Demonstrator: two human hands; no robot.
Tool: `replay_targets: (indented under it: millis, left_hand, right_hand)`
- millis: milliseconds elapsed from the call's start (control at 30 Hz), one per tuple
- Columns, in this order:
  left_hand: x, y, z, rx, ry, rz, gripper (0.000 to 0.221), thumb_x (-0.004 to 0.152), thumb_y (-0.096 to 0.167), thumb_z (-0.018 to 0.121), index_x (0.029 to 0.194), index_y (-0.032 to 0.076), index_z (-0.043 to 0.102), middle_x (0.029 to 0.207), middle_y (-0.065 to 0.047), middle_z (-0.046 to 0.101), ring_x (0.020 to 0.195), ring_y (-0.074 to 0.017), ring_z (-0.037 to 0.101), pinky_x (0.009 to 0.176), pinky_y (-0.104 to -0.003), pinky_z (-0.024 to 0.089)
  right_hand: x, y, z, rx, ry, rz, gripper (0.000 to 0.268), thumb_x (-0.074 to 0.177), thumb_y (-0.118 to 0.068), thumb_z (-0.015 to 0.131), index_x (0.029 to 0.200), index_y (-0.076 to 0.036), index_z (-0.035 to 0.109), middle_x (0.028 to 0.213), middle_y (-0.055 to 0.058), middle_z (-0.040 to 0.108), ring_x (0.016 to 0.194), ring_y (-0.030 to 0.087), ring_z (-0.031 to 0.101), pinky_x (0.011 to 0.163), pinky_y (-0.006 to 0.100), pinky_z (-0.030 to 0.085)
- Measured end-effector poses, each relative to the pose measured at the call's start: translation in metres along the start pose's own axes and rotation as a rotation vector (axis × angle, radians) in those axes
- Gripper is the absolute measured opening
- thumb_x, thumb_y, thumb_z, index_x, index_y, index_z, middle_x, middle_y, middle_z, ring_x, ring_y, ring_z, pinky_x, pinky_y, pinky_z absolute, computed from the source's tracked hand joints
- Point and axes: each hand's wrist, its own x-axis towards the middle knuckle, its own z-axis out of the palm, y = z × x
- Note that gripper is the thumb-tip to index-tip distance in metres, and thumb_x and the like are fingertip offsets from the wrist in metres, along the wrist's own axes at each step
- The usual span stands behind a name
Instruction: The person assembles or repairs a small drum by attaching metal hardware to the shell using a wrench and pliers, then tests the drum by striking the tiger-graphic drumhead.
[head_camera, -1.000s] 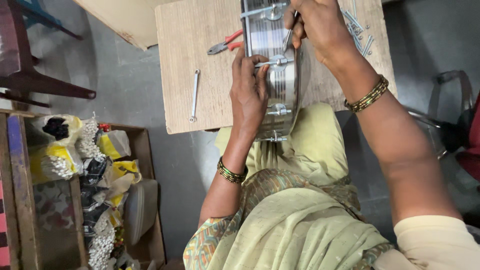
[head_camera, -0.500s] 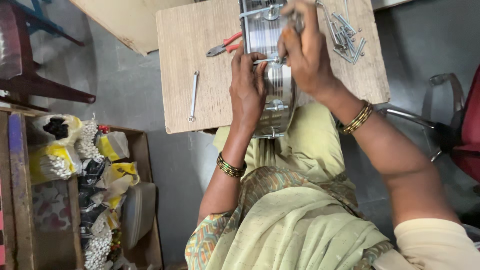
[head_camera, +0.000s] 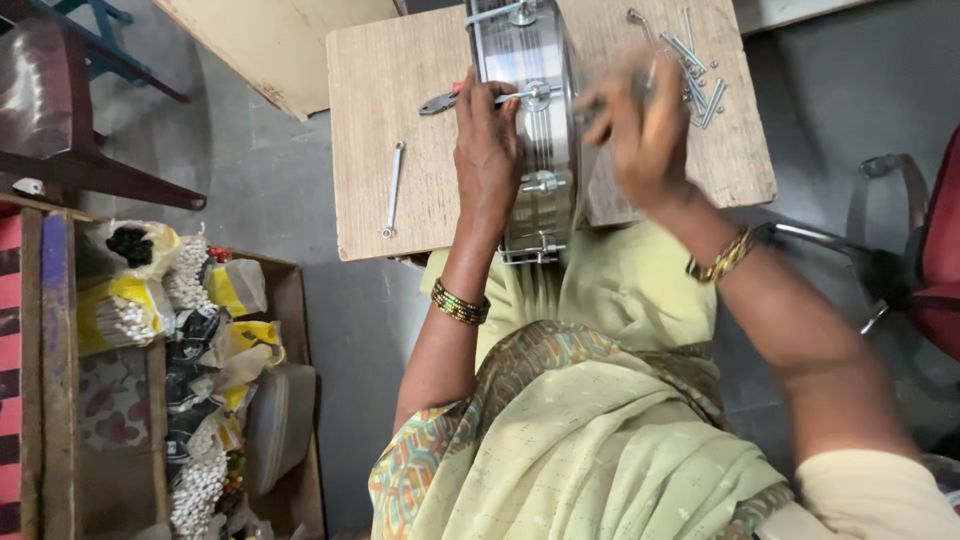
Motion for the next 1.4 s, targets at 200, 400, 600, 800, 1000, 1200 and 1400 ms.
replay_targets:
  millis: [200, 400, 600, 800, 1000, 1200, 1400]
  left_hand:
    - [-0.015, 0.015, -0.012, -0.026, 0.001, 0.031, 0.015, 0.105, 0.012, 0.063, 0.118, 0.006, 0.057, 0.144, -0.024, 0.053, 0.124, -0.0462, 0.06, 0.089, -0.047, 0.056]
    - [-0.013, 0.018, -0.018, -0.036, -0.03, 0.017, 0.015, 0.104, 0.011, 0.063, 0.117, 0.006, 0.057, 0.145, -0.025, 0.052, 0.131, -0.0472, 0.055, 0.092, -0.048, 0.054]
    - [-0.003, 0.01, -0.02, -0.037, -0.013, 0.019, 0.014, 0.106, 0.012, 0.061, 0.118, 0.006, 0.058, 0.144, -0.027, 0.053, 0.137, -0.0481, 0.052, 0.093, -0.049, 0.055]
    - [0.009, -0.002, -0.022, -0.047, -0.04, -0.094, 0.016, 0.106, 0.014, 0.059, 0.119, 0.005, 0.057, 0.145, -0.029, 0.051, 0.132, -0.0464, 0.055, 0.089, -0.047, 0.055]
    - [0.007, 0.001, -0.027, -0.037, -0.014, -0.005, 0.015, 0.107, 0.012, 0.06, 0.119, 0.004, 0.057, 0.142, -0.028, 0.053, 0.138, -0.0479, 0.05, 0.094, -0.049, 0.053]
    - [0.007, 0.006, -0.033, -0.084, -0.053, -0.066, 0.015, 0.106, 0.011, 0.06, 0.119, 0.004, 0.057, 0.142, -0.027, 0.054, 0.135, -0.0461, 0.054, 0.092, -0.048, 0.053]
    - [0.007, 0.004, -0.033, -0.077, -0.045, -0.063, 0.015, 0.106, 0.011, 0.06, 0.119, 0.005, 0.056, 0.147, -0.027, 0.05, 0.136, -0.0477, 0.052, 0.092, -0.048, 0.054]
  right_hand:
    - [0.068, 0.025, 0.006, 0.336, -0.064, 0.308, 0.024, 0.12, -0.021, 0.046, 0.129, 0.001, 0.044, 0.09, 0.012, 0.067, 0.055, 0.012, 0.055, 0.047, 0.025, 0.047]
    - [0.084, 0.026, 0.017, 0.255, -0.183, 0.427, 0.024, 0.117, -0.022, 0.048, 0.127, -0.001, 0.047, 0.081, 0.01, 0.065, 0.05, 0.011, 0.054, 0.044, 0.026, 0.046]
    - [0.049, 0.013, 0.035, 0.053, -0.08, 0.105, 0.022, 0.12, -0.014, 0.045, 0.137, -0.003, 0.035, 0.082, 0.012, 0.066, 0.058, 0.013, 0.057, 0.052, 0.027, 0.046]
    - [0.017, 0.001, 0.034, -0.225, -0.157, -0.588, 0.017, 0.103, 0.003, 0.048, 0.113, -0.006, 0.037, 0.105, 0.021, 0.066, 0.084, 0.035, 0.07, 0.073, 0.041, 0.058]
    - [0.019, 0.006, 0.031, 0.049, -0.108, -0.137, 0.022, 0.116, -0.003, 0.04, 0.137, -0.005, 0.034, 0.103, 0.016, 0.068, 0.071, 0.015, 0.066, 0.06, 0.025, 0.054]
    - [0.088, 0.02, 0.031, 0.278, -0.118, 0.325, 0.033, 0.125, -0.019, 0.047, 0.15, -0.004, 0.032, 0.087, 0.013, 0.069, 0.049, 0.013, 0.056, 0.043, 0.025, 0.045]
    - [0.114, 0.005, 0.049, 0.072, -0.251, 0.331, 0.041, 0.118, -0.023, 0.046, 0.154, -0.007, 0.035, 0.078, 0.006, 0.066, 0.05, 0.008, 0.056, 0.042, 0.023, 0.046]
